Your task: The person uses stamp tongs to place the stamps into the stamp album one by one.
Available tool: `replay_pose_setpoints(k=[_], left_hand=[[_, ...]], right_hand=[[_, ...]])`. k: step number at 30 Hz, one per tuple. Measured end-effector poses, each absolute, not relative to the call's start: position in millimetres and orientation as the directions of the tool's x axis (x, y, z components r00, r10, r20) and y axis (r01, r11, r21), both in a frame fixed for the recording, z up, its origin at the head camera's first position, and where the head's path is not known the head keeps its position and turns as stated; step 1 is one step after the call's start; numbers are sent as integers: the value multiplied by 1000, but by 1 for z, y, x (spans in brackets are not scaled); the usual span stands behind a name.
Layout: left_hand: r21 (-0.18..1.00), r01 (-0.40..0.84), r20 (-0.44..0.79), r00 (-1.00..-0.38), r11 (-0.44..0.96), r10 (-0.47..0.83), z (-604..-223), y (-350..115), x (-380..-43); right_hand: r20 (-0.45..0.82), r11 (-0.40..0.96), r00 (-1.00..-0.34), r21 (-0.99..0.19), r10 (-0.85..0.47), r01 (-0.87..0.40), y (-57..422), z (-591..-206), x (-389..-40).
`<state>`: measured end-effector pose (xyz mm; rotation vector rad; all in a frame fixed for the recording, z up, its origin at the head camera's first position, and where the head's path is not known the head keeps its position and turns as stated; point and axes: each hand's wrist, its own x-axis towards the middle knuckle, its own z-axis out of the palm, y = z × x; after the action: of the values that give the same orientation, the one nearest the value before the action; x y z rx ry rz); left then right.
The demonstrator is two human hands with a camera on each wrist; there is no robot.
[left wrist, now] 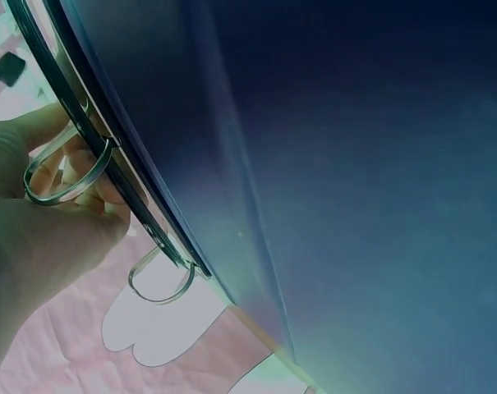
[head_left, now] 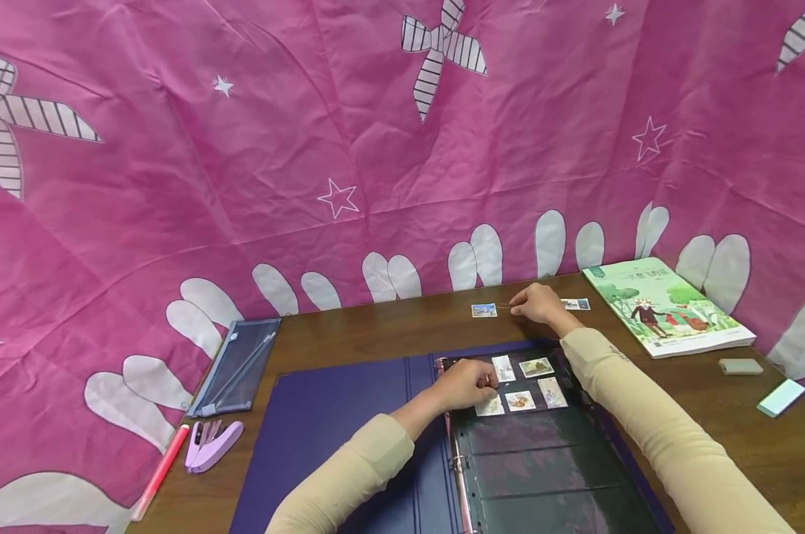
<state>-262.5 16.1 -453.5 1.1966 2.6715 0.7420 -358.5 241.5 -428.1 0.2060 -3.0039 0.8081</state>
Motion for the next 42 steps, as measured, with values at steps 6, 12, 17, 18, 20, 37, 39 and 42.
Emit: replay_pose_setpoints(k=[6, 12, 17, 18, 20, 37, 39, 42], left_hand=[[477, 664, 56, -676, 575, 735, -453, 17, -262], [440, 669, 23, -675, 599, 737, -450, 15, -260], [280, 734, 0, -645, 619, 764, -444, 11, -243], [236, 747, -1, -640, 622, 769, -443, 11, -238], [145, 764, -5, -634, 628, 773, -442, 9, -228], [-118, 715, 28, -691, 689, 722, -439, 15, -188], [-129, 719, 19, -686, 682, 727, -441, 15, -188], [-141, 733, 2, -672, 666, 740, -441, 15, -187]], right_hand=[[25, 888, -1000, -460, -10, -20, 231, -440, -370], [14, 907, -1000, -422, 4, -2, 224, -440, -374], [-2, 919, -999, -393, 33, 31, 220, -439, -370], [2, 921, -999, -389, 40, 36, 220, -439, -369], [8, 923, -999, -384, 44, 38, 219, -440, -368], [96, 891, -995, -452, -10, -52, 221, -422, -371], [128, 883, -991, -461, -33, -89, 221, -415, -367], [157, 868, -984, -474, -78, -145, 220, -406, -355]])
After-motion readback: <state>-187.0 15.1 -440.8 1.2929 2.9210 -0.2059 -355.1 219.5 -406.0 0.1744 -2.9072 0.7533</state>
